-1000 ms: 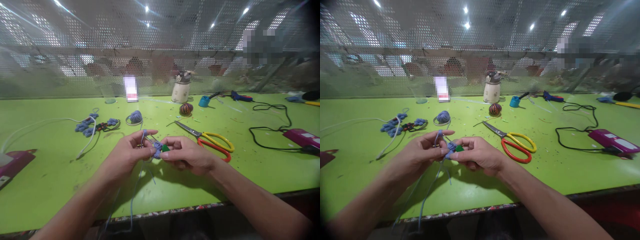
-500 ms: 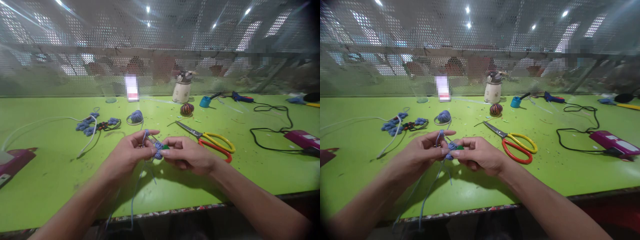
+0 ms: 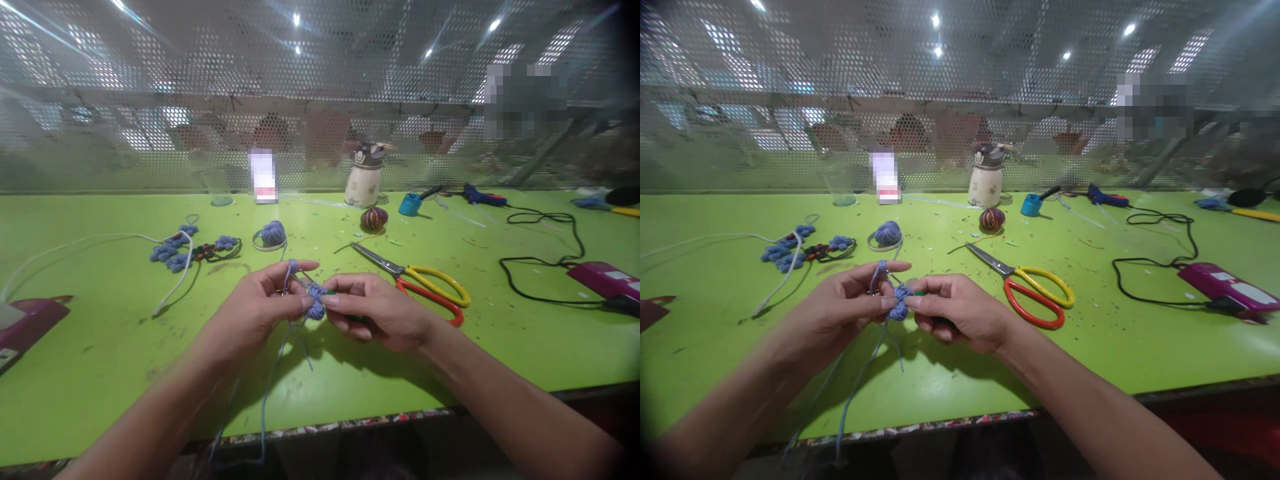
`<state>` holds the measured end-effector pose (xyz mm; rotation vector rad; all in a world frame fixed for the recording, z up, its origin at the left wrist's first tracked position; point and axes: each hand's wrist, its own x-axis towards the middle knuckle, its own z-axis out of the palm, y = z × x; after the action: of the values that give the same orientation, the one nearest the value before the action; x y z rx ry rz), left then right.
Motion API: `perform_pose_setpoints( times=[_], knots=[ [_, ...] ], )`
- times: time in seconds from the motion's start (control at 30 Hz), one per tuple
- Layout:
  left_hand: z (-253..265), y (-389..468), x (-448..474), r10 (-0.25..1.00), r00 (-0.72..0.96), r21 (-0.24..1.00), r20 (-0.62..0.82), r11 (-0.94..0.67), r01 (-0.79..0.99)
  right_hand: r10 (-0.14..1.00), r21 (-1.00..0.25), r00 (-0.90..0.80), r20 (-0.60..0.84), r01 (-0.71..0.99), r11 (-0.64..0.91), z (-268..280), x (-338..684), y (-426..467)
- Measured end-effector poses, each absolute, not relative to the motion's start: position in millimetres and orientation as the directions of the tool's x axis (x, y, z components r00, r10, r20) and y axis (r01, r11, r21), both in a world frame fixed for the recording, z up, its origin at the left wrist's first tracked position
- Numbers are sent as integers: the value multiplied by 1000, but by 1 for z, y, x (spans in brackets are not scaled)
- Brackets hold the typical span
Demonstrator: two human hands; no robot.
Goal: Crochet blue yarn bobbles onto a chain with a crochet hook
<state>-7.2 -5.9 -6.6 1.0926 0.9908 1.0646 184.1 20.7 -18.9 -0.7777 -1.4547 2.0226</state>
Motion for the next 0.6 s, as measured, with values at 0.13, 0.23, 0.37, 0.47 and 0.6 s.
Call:
perform_pose_setpoints(
  times=[0.13,0.23,0.37,0.47,0.6],
  knots=[
    [-7,-5,-8,972,218,980,-88,124,-157,698,-956,-704,-132,-95,-276,-21,185,21],
    [-8,-5,-8,972,219,982,-81,116,-150,705,-961,-699,-120,-97,-260,-23,184,21],
    [-10,-6,-8,968,244,983,-63,102,-150,729,-965,-673,-125,-87,-246,-22,182,20],
    [-10,-6,-8,963,264,984,-53,96,-152,754,-966,-641,-146,-72,-249,-18,180,18],
    [-7,-8,-7,960,270,981,-69,115,-157,787,-967,-602,-138,-91,-240,-13,178,15]
  ],
)
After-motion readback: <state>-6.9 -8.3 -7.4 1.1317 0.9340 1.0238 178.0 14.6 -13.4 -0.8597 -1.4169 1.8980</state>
